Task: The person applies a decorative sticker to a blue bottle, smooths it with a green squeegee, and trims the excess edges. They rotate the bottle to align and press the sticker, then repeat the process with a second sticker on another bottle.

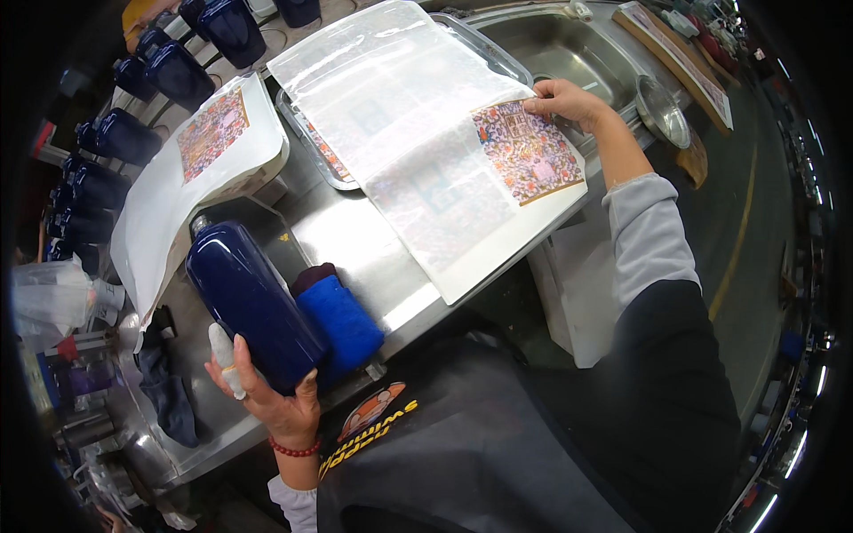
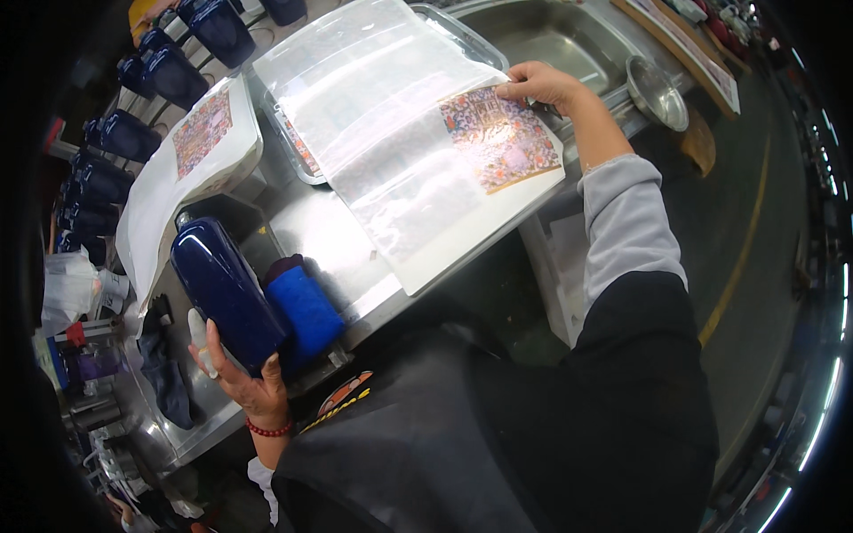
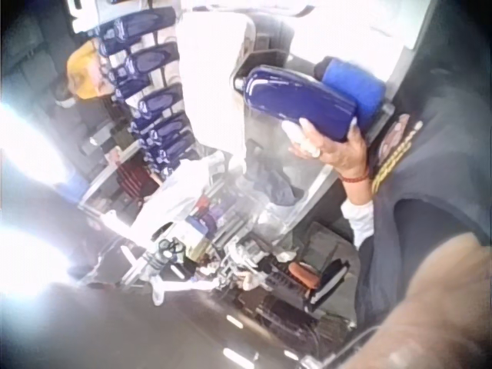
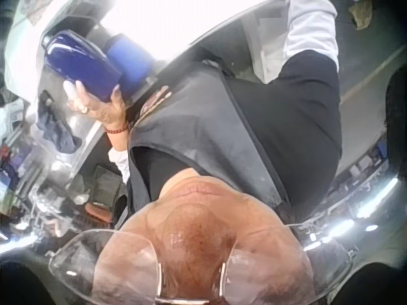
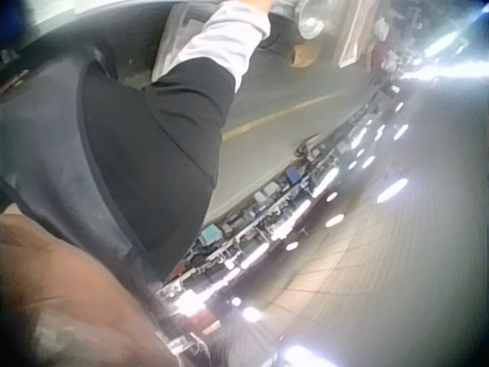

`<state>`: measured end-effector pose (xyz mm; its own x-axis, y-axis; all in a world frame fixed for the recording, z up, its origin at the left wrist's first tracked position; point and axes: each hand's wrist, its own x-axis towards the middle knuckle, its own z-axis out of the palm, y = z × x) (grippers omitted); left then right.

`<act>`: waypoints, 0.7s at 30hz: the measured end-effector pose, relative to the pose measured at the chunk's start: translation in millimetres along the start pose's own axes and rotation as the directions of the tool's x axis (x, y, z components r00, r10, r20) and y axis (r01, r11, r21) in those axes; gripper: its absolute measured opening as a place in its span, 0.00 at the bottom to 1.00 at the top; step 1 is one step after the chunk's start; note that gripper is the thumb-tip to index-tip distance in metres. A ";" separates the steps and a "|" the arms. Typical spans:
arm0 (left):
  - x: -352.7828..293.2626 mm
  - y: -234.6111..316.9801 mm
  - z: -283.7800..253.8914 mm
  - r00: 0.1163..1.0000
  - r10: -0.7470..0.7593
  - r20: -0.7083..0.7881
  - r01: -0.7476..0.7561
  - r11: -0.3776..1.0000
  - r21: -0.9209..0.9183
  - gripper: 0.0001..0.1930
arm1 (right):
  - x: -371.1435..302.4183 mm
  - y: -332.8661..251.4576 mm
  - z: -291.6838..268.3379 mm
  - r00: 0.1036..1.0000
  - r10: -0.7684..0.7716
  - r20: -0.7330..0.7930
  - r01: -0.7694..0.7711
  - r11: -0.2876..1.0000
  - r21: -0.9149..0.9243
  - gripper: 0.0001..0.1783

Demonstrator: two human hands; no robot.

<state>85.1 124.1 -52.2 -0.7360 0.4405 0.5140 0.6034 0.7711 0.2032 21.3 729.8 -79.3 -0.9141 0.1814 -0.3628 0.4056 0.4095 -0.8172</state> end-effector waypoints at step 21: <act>1.0 3.4 2.9 0.999 -0.031 -0.030 0.028 0.994 -0.107 0.45 | 2.4 18.4 -14.6 0.955 -0.290 -0.055 0.236 0.862 -0.448 0.19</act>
<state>85.5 128.4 -53.4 -0.7449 0.4025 0.5322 0.6121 0.7296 0.3050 26.5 750.8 -88.7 -0.9910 0.1036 -0.0851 0.1339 0.7965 -0.5896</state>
